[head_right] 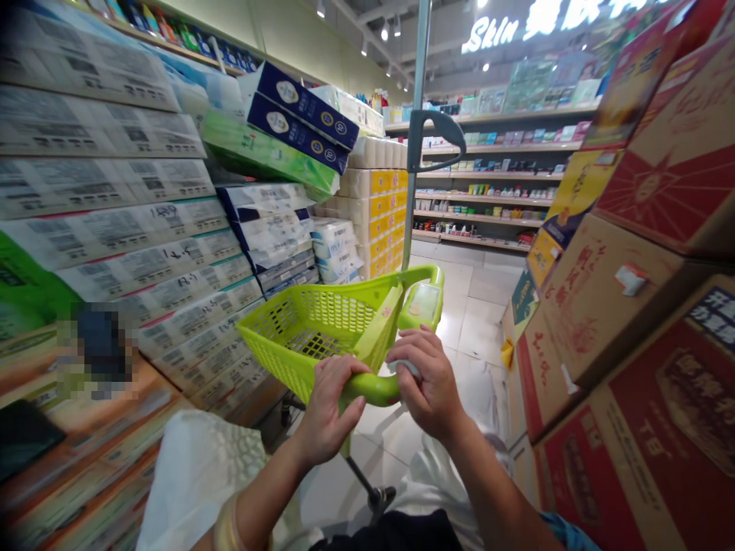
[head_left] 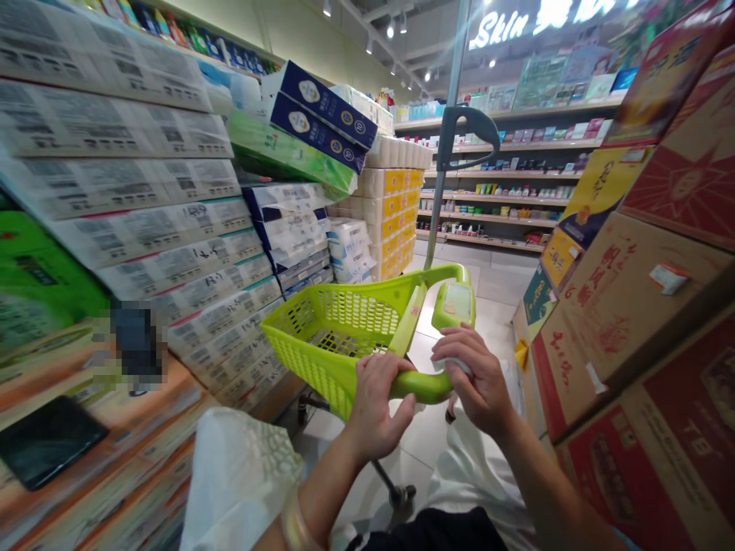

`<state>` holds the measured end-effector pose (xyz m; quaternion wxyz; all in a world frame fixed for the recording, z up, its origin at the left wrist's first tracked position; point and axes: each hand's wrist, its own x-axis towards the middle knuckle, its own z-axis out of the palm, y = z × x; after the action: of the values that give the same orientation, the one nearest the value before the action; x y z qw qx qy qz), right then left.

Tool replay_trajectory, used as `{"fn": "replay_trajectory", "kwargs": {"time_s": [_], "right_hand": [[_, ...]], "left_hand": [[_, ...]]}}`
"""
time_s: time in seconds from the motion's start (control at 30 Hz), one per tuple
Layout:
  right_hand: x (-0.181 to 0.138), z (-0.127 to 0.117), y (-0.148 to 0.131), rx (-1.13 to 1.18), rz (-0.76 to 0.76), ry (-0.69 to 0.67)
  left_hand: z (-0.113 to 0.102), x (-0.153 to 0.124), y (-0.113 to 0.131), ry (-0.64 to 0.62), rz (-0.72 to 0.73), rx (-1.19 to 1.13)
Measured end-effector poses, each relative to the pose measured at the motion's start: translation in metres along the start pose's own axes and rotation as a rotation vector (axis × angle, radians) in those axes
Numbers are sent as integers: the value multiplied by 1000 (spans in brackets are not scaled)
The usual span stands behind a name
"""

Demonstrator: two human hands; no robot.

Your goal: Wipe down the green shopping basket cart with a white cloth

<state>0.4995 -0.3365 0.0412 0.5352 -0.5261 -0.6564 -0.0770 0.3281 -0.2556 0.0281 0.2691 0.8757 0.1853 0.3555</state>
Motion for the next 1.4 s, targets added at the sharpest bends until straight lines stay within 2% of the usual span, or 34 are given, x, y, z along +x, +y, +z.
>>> {"fn": "replay_trajectory", "kwargs": {"time_s": [0.1, 0.2, 0.37, 0.53, 0.6, 0.73, 0.8, 0.87, 1.0, 1.07, 1.23, 1.3, 1.4], "right_hand": [[0, 6, -17, -67, -73, -104], [6, 7, -14, -95, -114, -183], [12, 10, 0, -180, -47, -79], [10, 25, -11, -193, -88, -118], [14, 25, -6, -202, -72, -121], [28, 21, 18, -275, 102, 3], [32, 23, 20, -292, 148, 38], [34, 28, 11, -283, 90, -25], [38, 34, -9, -251, -49, -233], [43, 30, -4, -287, -19, -237], [59, 25, 12, -486, 131, -147], [62, 35, 2, -499, 110, -189], [65, 54, -22, -399, -16, -344]], "left_hand": [[-9, -3, -7, 28, -12, -6], [-21, -6, -12, 42, -54, -7], [-37, -8, -13, 108, -71, 38], [-41, -7, 18, 139, -10, 312], [-39, -6, 33, 89, -24, 375], [-38, -7, 49, -7, -130, 511], [-40, -5, 52, -23, -177, 588], [-44, 0, 53, -39, -220, 659], [-48, 14, 53, -79, -268, 728], [-47, 17, 49, -82, -261, 735], [-41, 13, 35, -9, -252, 814], [-41, 11, 32, 11, -248, 827], [-43, 11, 29, 30, -236, 841]]}}
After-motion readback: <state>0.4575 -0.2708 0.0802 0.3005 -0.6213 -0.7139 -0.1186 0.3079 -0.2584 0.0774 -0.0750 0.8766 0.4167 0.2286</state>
